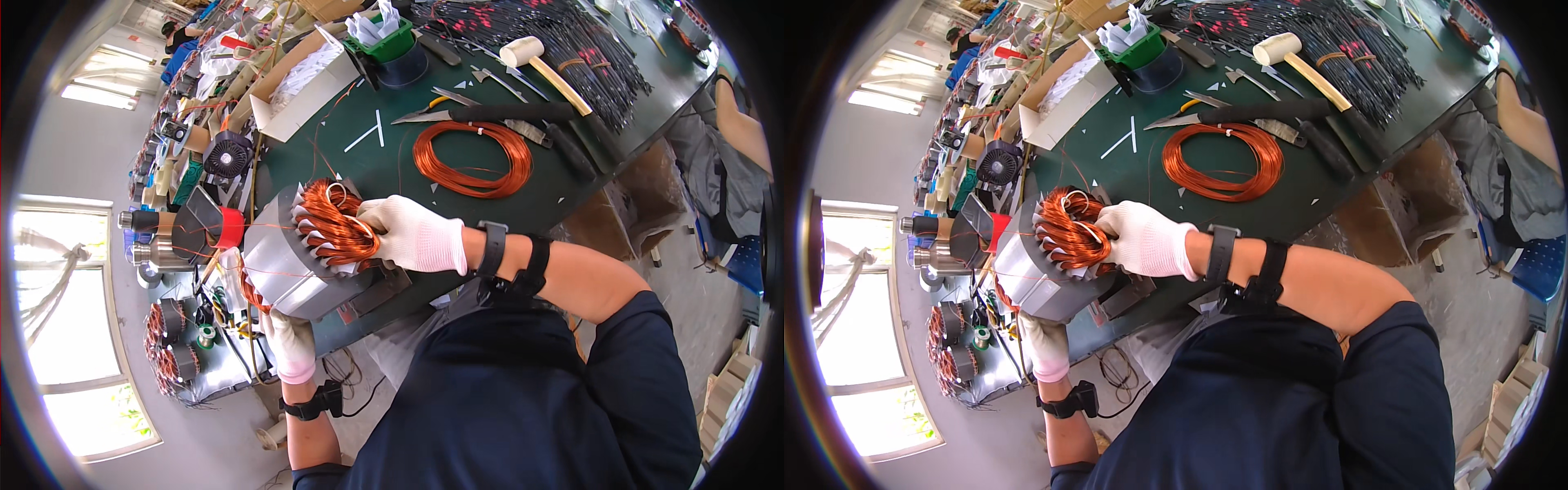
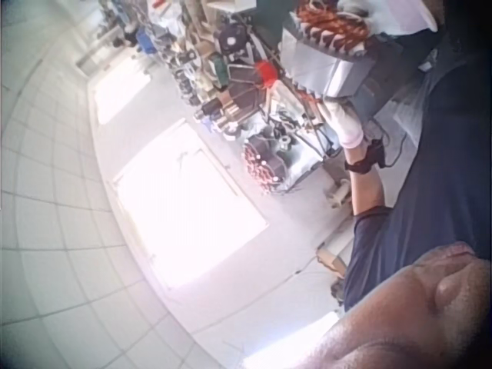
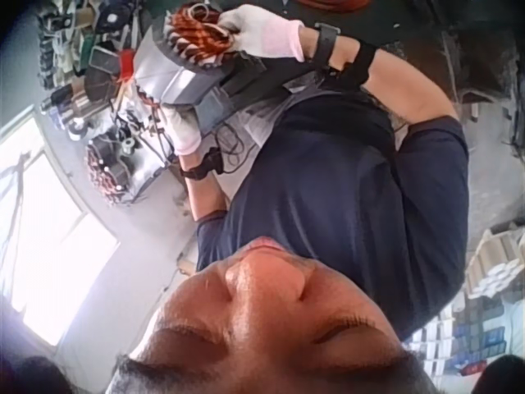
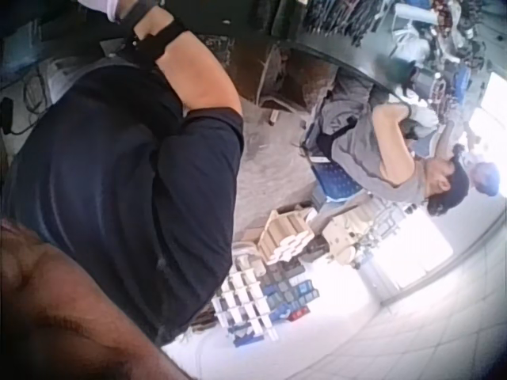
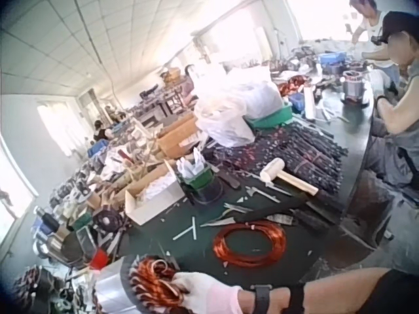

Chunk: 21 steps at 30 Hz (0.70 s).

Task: The worker winds copper coils into a motor stator and uses a mallet to shape and seat the windings.

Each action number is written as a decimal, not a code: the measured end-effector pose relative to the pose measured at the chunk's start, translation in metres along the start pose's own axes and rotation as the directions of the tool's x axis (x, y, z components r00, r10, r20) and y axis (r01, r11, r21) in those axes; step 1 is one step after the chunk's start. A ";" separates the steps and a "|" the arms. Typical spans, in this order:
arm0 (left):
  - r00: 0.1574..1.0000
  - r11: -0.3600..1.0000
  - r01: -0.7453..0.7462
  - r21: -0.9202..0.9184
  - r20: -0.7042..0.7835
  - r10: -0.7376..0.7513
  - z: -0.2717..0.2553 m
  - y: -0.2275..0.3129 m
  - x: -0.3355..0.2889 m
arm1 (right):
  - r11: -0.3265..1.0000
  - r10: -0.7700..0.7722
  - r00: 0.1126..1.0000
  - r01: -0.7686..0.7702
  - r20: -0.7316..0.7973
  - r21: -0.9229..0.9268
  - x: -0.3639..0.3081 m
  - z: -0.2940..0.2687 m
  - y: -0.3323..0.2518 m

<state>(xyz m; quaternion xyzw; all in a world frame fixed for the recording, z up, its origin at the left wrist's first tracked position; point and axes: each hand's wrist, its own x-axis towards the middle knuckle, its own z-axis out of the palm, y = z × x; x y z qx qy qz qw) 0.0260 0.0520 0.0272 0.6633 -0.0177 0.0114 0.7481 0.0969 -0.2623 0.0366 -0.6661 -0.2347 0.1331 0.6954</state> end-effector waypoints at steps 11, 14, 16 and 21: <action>0.998 0.997 -0.015 0.075 -0.055 0.019 -0.004 -0.008 -0.001 | 0.989 0.126 0.989 -0.118 0.083 -0.091 0.004 -0.011 -0.005; 0.999 0.994 -0.026 0.105 -0.041 0.031 -0.005 -0.008 0.001 | 0.986 0.158 0.986 -0.155 0.059 -0.054 0.003 -0.009 -0.004; 0.999 0.997 0.000 0.083 -0.037 0.003 -0.010 -0.009 -0.001 | 0.982 0.184 0.982 -0.182 0.037 -0.052 -0.003 0.003 -0.002; 0.999 0.999 0.046 0.027 -0.026 -0.046 0.002 0.000 -0.003 | 1.000 0.019 0.962 -0.020 -0.272 -0.002 -0.019 0.016 0.005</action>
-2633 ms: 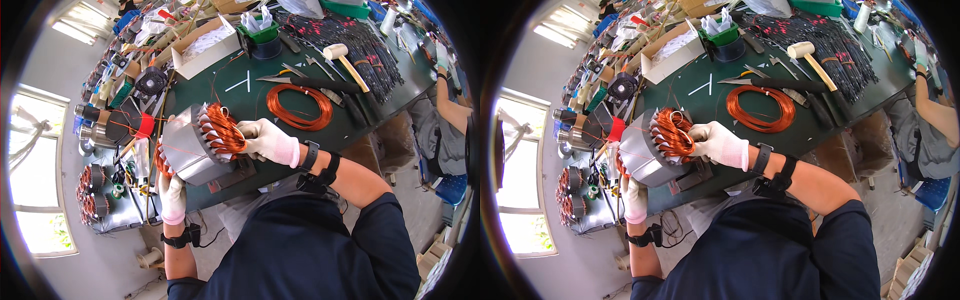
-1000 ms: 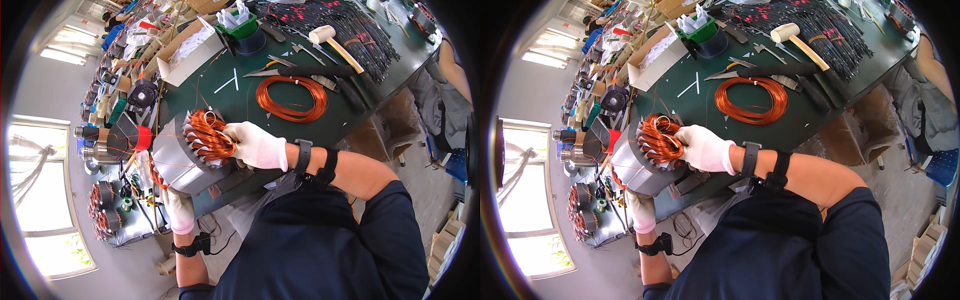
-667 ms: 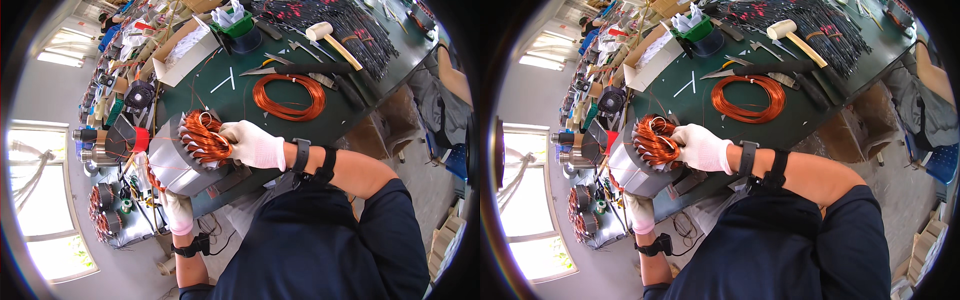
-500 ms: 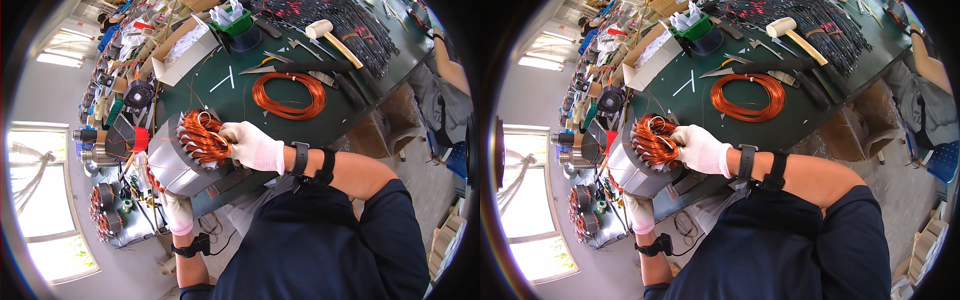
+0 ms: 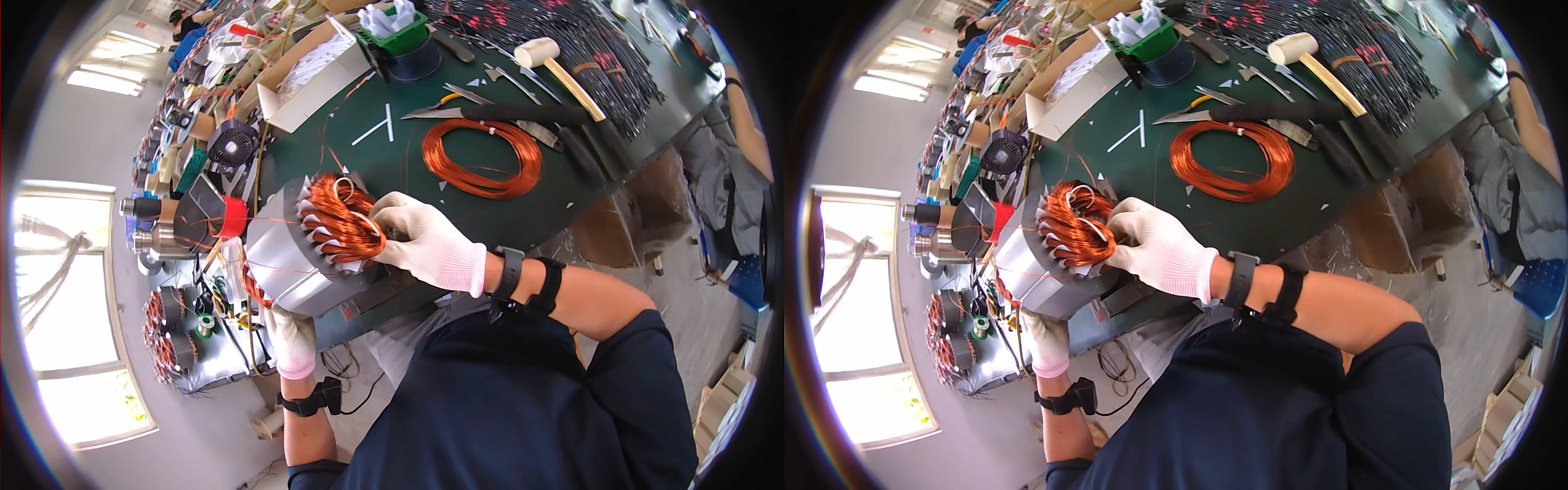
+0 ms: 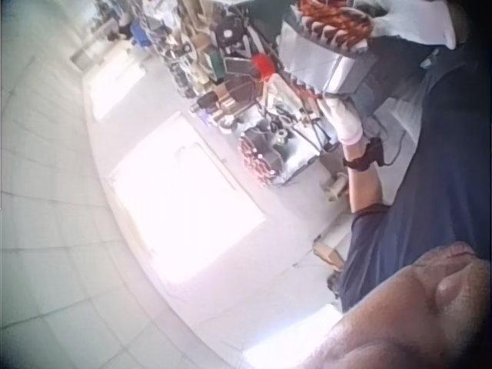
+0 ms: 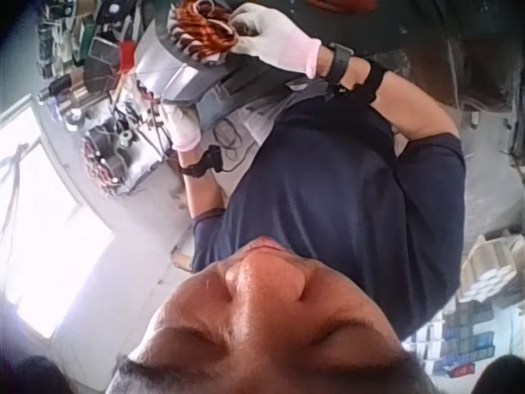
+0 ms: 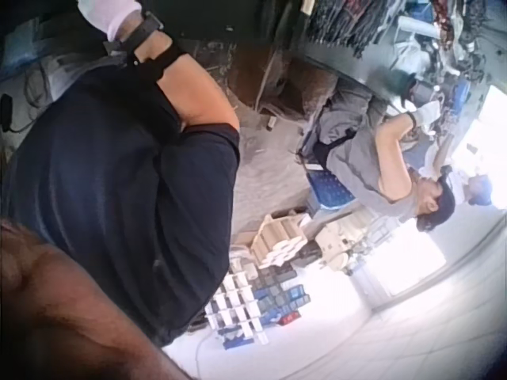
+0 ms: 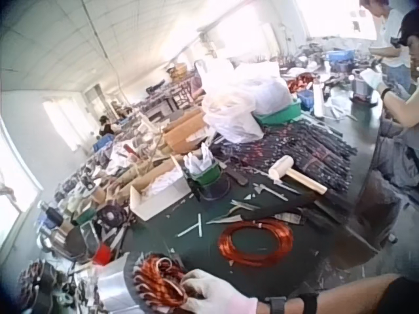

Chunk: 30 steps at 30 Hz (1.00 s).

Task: The worker winds copper coils into a motor stator and uses a mallet to shape and seat the windings.

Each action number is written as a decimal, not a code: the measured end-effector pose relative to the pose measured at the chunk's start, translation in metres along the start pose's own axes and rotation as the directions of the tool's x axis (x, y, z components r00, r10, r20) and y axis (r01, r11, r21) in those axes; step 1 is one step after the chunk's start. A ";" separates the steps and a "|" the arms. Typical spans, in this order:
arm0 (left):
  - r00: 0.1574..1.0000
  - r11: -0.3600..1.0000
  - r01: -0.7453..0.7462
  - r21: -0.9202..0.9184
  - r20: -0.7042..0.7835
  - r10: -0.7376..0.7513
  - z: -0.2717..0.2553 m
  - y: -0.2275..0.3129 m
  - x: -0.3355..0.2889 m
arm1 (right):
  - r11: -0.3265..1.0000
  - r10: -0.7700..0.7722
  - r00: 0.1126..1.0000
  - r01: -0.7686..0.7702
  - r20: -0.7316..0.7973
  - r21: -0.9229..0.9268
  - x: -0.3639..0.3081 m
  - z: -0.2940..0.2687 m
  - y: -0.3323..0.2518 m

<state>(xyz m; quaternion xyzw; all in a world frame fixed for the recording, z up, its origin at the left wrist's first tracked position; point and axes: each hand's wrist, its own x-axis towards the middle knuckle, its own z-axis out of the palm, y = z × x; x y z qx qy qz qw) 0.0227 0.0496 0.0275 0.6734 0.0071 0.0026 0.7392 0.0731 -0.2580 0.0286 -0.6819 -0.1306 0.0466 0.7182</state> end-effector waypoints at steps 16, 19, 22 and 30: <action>0.998 0.994 0.036 -0.104 0.055 -0.031 -0.007 -0.007 0.000 | 0.995 0.047 0.998 -0.050 -0.035 -0.088 -0.005 -0.004 -0.014; 0.999 0.995 0.023 -0.100 0.036 -0.019 0.002 -0.003 0.002 | 0.997 0.075 0.997 -0.075 -0.001 0.006 -0.004 0.009 -0.012; 0.999 0.995 0.031 -0.090 0.037 -0.027 -0.002 -0.005 0.002 | 0.988 0.013 0.999 -0.018 0.034 0.156 -0.003 0.008 -0.019; 0.999 1.000 -0.018 0.017 -0.049 0.019 0.008 -0.002 0.002 | 0.950 0.135 0.990 -0.142 0.044 0.277 -0.005 0.007 -0.004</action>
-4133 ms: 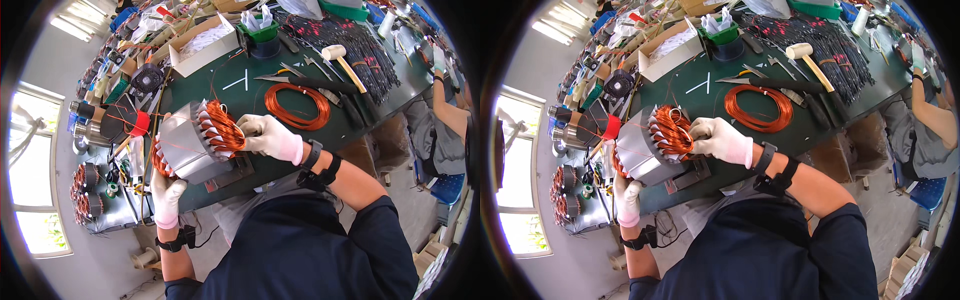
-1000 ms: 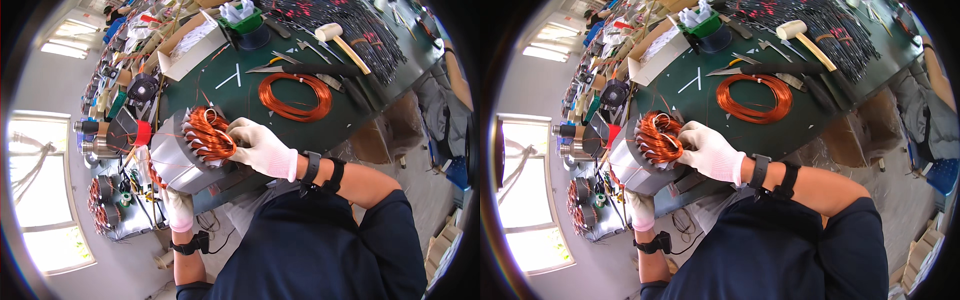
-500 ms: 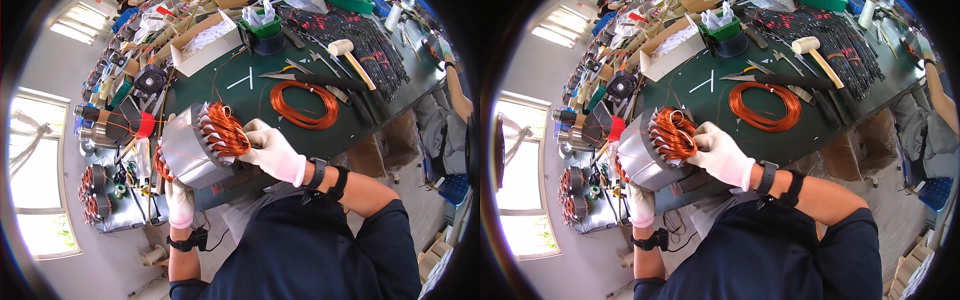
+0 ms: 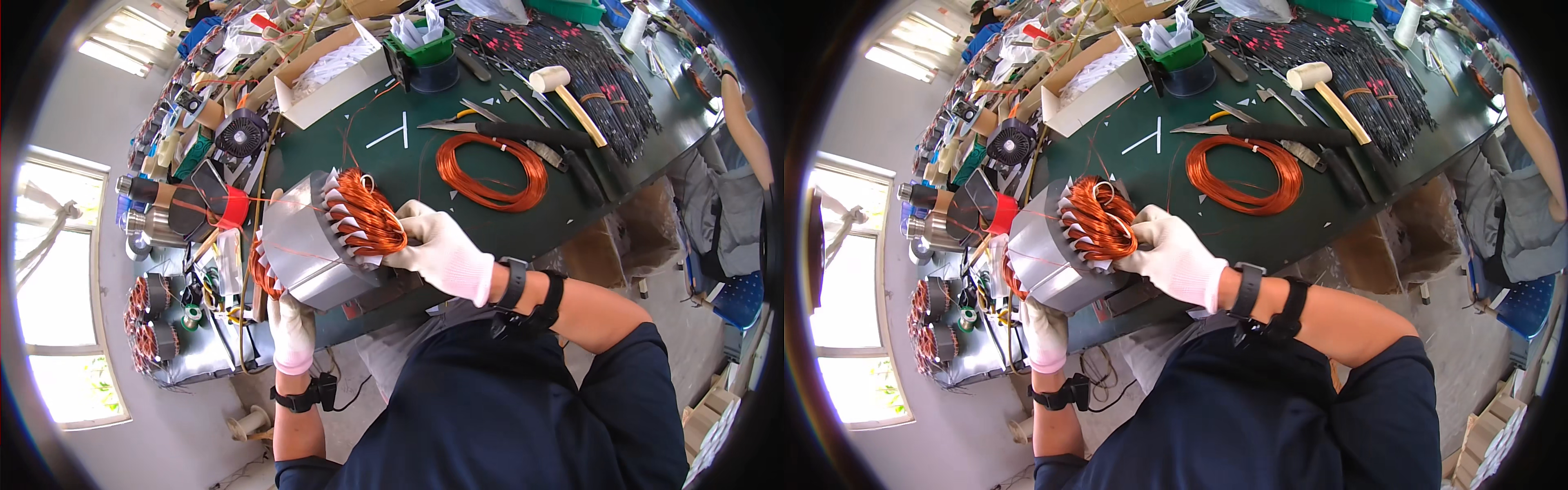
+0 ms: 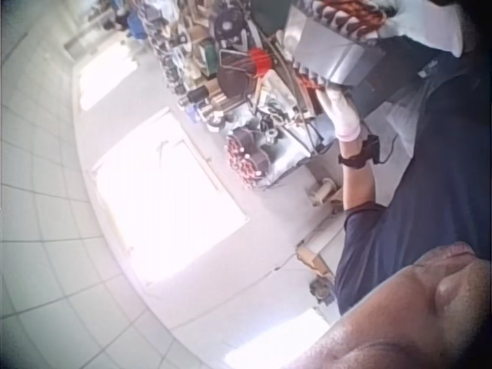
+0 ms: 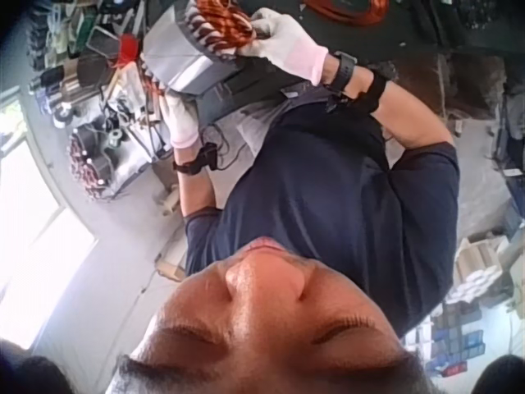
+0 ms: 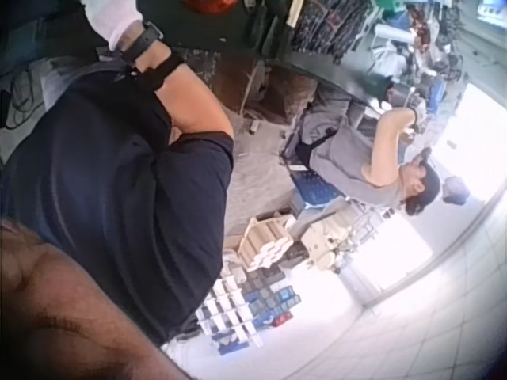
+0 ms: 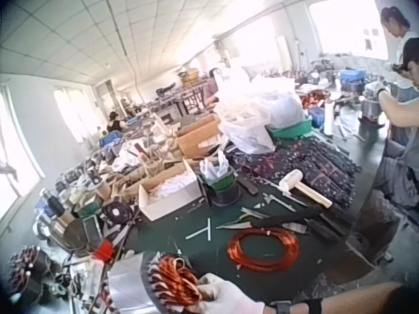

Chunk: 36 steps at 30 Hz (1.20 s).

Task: The worker winds copper coils into a motor stator and uses a mallet to shape and seat the windings.

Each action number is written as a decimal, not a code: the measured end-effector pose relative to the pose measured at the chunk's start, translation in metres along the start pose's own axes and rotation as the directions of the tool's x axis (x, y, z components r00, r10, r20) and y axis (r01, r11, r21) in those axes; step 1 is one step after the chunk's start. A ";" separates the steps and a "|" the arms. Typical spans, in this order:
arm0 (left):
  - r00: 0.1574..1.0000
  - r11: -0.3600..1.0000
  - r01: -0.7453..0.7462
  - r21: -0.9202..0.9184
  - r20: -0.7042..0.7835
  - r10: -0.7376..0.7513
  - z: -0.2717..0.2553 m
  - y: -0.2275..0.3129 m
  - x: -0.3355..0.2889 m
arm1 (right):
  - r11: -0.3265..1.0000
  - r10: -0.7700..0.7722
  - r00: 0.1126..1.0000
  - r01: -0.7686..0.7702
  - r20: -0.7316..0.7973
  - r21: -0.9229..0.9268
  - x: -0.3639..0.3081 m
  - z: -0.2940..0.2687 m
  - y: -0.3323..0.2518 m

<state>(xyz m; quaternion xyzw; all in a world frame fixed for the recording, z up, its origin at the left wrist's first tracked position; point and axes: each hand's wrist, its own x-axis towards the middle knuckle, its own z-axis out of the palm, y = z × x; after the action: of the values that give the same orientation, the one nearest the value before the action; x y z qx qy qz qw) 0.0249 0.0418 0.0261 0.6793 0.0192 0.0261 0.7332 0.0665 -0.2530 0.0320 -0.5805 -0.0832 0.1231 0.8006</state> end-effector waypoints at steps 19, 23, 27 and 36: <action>0.994 0.999 0.041 0.016 0.101 -0.042 0.015 0.018 0.002 | 0.915 0.000 0.999 -0.013 -0.034 -0.402 -0.002 -0.003 -0.017; 0.988 0.995 0.091 0.051 0.118 -0.097 0.017 0.023 0.006 | 0.955 0.102 0.993 -0.112 -0.050 -0.274 -0.004 0.005 -0.026; 0.980 0.997 0.081 0.021 0.181 -0.083 0.015 0.030 0.004 | 0.966 0.170 0.985 -0.174 -0.037 -0.190 0.003 0.001 -0.028; 0.938 0.992 0.123 0.003 0.326 -0.117 0.018 0.043 0.013 | 0.882 0.422 0.893 -0.444 -0.154 -0.158 -0.003 0.013 -0.049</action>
<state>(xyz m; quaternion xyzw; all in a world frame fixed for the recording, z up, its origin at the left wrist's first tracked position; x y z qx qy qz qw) 0.0385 0.0284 0.0708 0.6653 -0.0613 -0.1310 0.7325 0.0654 -0.2571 0.0830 -0.6637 0.0836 0.2568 0.6975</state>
